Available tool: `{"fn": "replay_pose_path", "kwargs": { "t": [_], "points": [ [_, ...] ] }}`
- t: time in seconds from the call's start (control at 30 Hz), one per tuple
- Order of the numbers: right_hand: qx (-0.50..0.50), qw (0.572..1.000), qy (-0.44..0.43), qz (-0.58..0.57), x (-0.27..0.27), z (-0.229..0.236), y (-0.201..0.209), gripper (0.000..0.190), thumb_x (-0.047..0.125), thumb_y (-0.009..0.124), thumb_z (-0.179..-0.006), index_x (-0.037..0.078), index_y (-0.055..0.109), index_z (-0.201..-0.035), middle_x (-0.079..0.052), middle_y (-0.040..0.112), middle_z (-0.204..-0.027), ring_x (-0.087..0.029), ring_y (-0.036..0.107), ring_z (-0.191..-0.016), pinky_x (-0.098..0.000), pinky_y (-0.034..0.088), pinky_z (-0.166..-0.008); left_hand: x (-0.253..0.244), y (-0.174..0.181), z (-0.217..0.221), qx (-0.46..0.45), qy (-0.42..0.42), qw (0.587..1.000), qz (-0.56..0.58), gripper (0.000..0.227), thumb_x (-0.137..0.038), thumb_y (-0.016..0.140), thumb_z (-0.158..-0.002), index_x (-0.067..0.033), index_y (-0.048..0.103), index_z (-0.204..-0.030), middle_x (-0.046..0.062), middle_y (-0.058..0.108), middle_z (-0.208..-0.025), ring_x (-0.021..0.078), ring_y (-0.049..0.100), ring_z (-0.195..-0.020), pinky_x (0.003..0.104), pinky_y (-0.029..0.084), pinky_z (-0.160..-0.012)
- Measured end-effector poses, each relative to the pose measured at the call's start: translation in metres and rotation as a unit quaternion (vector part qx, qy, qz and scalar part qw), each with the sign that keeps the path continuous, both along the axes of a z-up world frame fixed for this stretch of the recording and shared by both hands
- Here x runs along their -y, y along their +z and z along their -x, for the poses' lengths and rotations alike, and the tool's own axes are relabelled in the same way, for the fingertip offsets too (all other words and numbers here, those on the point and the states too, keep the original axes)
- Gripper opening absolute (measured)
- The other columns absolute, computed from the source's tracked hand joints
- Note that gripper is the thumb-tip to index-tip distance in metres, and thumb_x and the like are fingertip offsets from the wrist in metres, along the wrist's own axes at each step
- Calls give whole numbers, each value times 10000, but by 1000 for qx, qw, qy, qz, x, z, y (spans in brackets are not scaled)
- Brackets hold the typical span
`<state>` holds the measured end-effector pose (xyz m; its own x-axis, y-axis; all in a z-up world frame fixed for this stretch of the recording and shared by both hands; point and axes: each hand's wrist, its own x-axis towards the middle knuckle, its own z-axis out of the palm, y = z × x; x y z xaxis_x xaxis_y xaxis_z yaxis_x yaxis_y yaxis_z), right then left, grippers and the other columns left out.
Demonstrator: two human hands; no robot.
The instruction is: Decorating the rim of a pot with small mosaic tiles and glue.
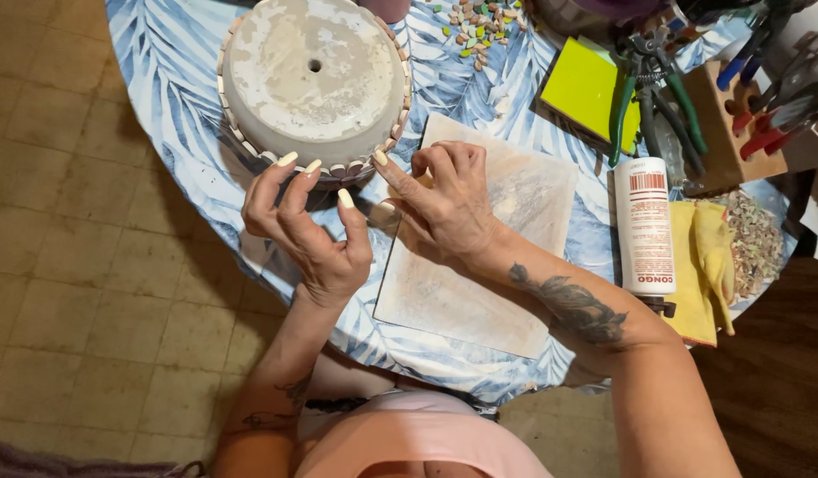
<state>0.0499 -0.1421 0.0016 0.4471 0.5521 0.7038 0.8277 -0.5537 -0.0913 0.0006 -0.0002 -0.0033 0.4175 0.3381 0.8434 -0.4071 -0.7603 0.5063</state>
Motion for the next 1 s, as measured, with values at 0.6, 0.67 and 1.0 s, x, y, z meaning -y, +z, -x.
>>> {"fn": "replay_pose_path", "kwargs": {
  "t": [0.6,0.67,1.0],
  "points": [
    [15,995,79,61,22,22,16,264,219,484,-852,57,580,-1037,-67,469,-775,-249,481,-717,-352,353,-651,-3,-18,8,86,-34,993,-68,205,-107,527,-744,-40,472,-931,143,390,-1000,314,387,-923,458,336,-818],
    [20,990,100,96,29,17,19,236,245,472,-856,62,594,-940,-59,459,-743,-230,477,-685,-324,350,-615,4,-35,10,124,-156,970,-141,93,-78,508,-710,-96,431,-759,94,439,-752,244,428,-609,392,354,-556],
    [-170,959,-70,217,125,-71,11,356,23,618,-625,45,528,-969,-110,546,-723,-289,588,-729,-381,485,-679,23,10,11,58,-301,932,-194,202,47,470,-783,-108,571,-864,83,506,-936,225,515,-716,327,444,-599]
  ]
}}
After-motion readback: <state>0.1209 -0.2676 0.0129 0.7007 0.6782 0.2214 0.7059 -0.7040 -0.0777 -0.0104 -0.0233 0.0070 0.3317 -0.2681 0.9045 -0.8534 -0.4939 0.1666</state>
